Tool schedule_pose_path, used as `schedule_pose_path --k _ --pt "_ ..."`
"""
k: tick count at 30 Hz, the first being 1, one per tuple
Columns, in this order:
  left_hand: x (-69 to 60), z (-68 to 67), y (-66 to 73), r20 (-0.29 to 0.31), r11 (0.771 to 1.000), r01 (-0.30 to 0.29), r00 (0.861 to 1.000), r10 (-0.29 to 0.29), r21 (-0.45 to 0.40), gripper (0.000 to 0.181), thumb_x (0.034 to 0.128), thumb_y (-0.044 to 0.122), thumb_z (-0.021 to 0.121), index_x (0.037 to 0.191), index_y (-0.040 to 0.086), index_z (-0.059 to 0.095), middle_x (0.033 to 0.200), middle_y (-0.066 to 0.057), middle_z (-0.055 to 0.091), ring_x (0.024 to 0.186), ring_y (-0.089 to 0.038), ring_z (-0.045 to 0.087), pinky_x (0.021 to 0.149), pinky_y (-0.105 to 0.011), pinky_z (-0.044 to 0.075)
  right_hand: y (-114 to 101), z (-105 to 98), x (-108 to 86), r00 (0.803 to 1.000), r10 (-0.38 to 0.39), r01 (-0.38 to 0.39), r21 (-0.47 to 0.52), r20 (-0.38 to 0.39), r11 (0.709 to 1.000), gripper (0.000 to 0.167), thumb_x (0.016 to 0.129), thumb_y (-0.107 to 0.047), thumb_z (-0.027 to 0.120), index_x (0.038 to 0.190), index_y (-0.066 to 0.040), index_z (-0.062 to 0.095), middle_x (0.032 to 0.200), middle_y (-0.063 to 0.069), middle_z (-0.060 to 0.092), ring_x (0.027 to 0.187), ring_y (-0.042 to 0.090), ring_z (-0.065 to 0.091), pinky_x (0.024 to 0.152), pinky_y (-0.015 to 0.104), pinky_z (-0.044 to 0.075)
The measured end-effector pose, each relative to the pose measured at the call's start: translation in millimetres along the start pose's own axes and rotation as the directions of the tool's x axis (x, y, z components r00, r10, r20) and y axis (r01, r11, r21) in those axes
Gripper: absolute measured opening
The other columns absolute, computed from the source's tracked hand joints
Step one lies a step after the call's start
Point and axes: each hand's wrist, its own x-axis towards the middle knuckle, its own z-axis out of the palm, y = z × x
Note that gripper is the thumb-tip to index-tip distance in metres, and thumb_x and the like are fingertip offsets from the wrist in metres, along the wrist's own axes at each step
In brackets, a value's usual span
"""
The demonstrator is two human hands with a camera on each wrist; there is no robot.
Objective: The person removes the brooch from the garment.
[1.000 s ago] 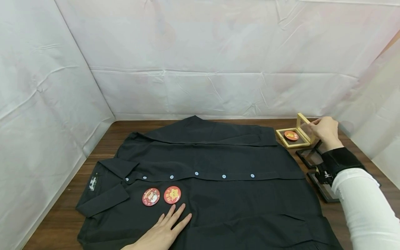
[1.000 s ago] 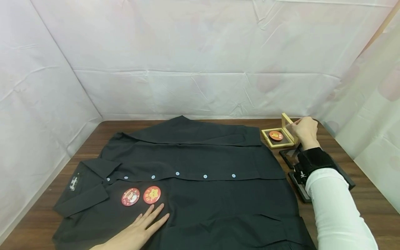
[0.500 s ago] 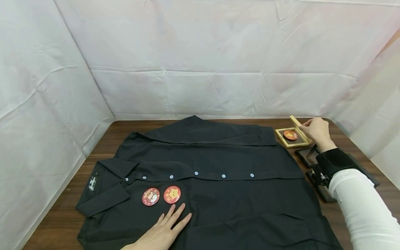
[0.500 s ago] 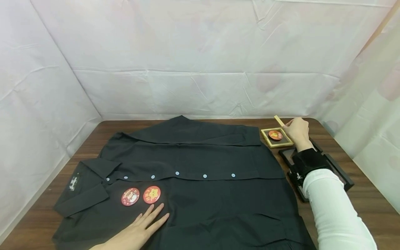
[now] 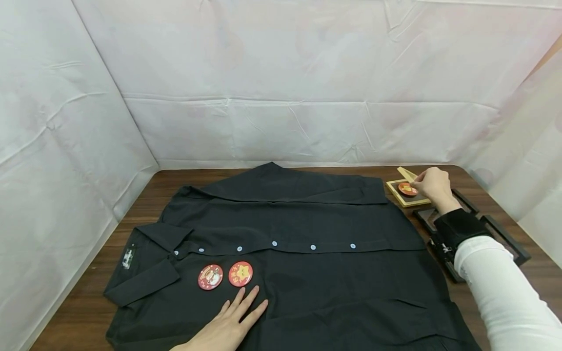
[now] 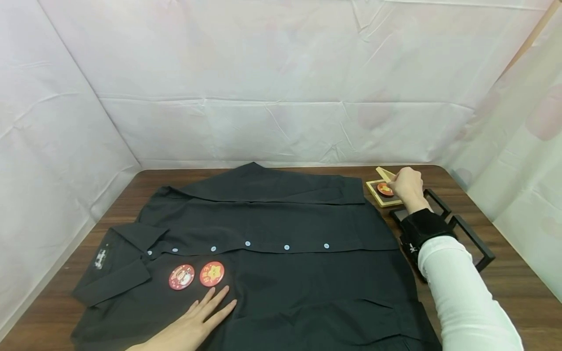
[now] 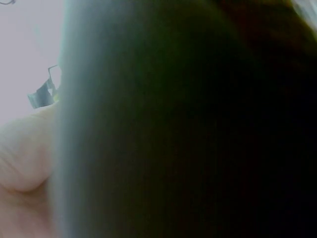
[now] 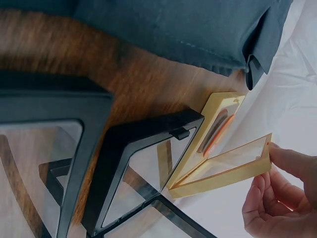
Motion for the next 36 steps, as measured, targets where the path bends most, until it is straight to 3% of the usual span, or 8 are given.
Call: schedule_pose_path --k 11,22,32,36 --pt "0.1 1.0 -2.0 0.017 1.0 -0.002 1.0 0.002 0.003 0.088 0.0731 0.066 0.051 0.138 0.01 0.031 0.141 -0.02 0.023 0.121 -0.047 0.028 0.076 -0.062 0.038 -3.5 6.0 3.3 1.0 -0.001 0.002 -0.018 0.025 1.0 0.02 0.081 -0.013 0.059 0.08 0.007 0.064 0.087 0.028 0.058 0.08 0.045 0.051 0.065 0.049 0.043" --pt "0.1 1.2 -1.0 -0.001 0.999 -0.007 1.0 0.007 -0.037 0.086 0.0742 0.065 0.05 0.138 0.011 0.031 0.141 -0.02 0.023 0.121 -0.048 0.027 0.075 -0.062 0.037 -3.7 14.7 6.3 0.999 -0.052 0.052 -0.048 -0.001 0.997 0.02 0.076 -0.014 0.064 0.071 0.006 0.064 0.076 0.025 0.059 0.076 0.044 0.052 0.064 0.049 0.043" --pt "0.9 1.3 -0.5 -0.003 0.999 -0.009 1.0 0.009 -0.038 0.086 0.0741 0.066 0.05 0.138 0.012 0.031 0.141 -0.019 0.023 0.121 -0.047 0.027 0.075 -0.062 0.038 -5.9 19.7 6.5 0.998 -0.038 0.041 -0.066 0.047 0.997 0.014 0.074 -0.008 0.063 0.069 0.005 0.061 0.071 0.021 0.057 0.07 0.038 0.053 0.061 0.045 0.043" --pt "1.0 0.9 -0.7 0.007 0.999 -0.005 1.0 0.005 -0.048 0.086 0.074 0.065 0.051 0.138 0.012 0.03 0.141 -0.019 0.022 0.121 -0.048 0.026 0.076 -0.062 0.037 -7.2 22.9 7.0 0.997 0.003 0.004 -0.089 0.078 0.996 0.012 0.076 -0.007 0.061 0.07 0.003 0.061 0.075 0.023 0.056 0.071 0.04 0.053 0.059 0.045 0.044"
